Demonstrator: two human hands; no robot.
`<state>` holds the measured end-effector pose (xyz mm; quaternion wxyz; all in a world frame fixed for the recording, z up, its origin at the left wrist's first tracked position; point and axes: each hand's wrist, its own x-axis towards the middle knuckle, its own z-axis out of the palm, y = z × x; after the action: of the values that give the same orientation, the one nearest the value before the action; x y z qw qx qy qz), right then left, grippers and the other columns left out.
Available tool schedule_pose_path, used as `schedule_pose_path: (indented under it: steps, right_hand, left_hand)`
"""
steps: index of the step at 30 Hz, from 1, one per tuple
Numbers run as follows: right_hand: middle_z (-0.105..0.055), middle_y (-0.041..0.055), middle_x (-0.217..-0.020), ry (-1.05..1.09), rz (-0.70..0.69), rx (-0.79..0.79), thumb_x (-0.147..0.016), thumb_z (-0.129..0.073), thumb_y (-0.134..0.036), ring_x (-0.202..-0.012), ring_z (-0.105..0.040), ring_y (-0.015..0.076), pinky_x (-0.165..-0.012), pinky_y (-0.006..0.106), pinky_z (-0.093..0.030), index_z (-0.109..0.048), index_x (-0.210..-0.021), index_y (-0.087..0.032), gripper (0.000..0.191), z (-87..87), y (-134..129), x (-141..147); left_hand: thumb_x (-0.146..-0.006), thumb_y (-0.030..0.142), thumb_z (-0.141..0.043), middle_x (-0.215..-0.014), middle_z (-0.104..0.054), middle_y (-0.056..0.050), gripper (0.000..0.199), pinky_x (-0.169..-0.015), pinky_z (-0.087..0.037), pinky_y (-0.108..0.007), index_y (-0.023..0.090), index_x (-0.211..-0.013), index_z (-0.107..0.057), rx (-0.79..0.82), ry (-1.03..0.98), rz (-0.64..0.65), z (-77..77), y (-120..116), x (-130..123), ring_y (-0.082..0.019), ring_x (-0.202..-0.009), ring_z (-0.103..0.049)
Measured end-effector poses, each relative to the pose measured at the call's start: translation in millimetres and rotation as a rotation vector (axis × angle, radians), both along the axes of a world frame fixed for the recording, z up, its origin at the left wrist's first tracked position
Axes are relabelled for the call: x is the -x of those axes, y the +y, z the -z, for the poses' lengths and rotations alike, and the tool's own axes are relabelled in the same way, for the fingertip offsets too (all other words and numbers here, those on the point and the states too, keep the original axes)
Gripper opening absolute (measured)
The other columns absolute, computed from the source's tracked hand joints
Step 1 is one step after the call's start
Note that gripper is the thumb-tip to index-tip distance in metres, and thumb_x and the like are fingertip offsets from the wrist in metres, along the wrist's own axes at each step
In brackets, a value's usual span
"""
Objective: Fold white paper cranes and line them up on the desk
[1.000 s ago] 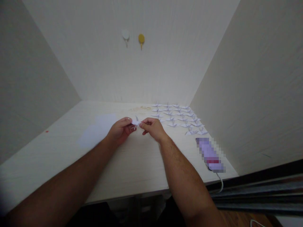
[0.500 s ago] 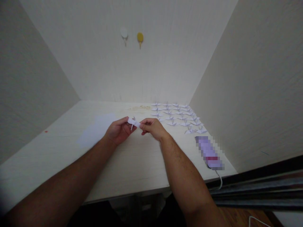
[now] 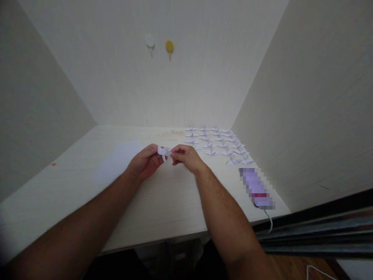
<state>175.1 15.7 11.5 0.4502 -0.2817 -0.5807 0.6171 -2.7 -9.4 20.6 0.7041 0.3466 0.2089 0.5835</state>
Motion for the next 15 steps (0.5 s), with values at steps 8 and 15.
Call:
schedule_pose_path:
  steps: [8,15]
  right_hand:
    - [-0.065,-0.0013,-0.065,-0.044,-0.005,0.015,-0.064,-0.081,-0.038,-0.057,-0.06,0.0104,-0.06,0.027,-0.054,-0.065,-0.076,-0.016,0.03,-1.4,-1.2,-1.7]
    - [-0.064,-0.0009,-0.059,-0.153,0.027,-0.007,-0.066,-0.078,-0.039,-0.055,-0.06,0.0104,-0.059,0.025,-0.051,-0.064,-0.076,-0.015,0.03,-3.0,-1.5,-0.8]
  left_hand:
    - [-0.07,0.021,-0.076,-0.074,-0.068,-0.002,0.015,-0.068,-0.052,-0.028,0.016,-0.07,-0.062,0.011,-0.006,0.0,-2.2,-2.8,-0.8,-0.014,-0.07,-0.063]
    - [-0.073,0.02,-0.073,-0.073,-0.067,-0.001,0.013,-0.067,-0.05,-0.027,0.016,-0.076,-0.061,-0.014,0.049,-0.005,-1.2,-2.0,0.9,-0.014,-0.069,-0.063]
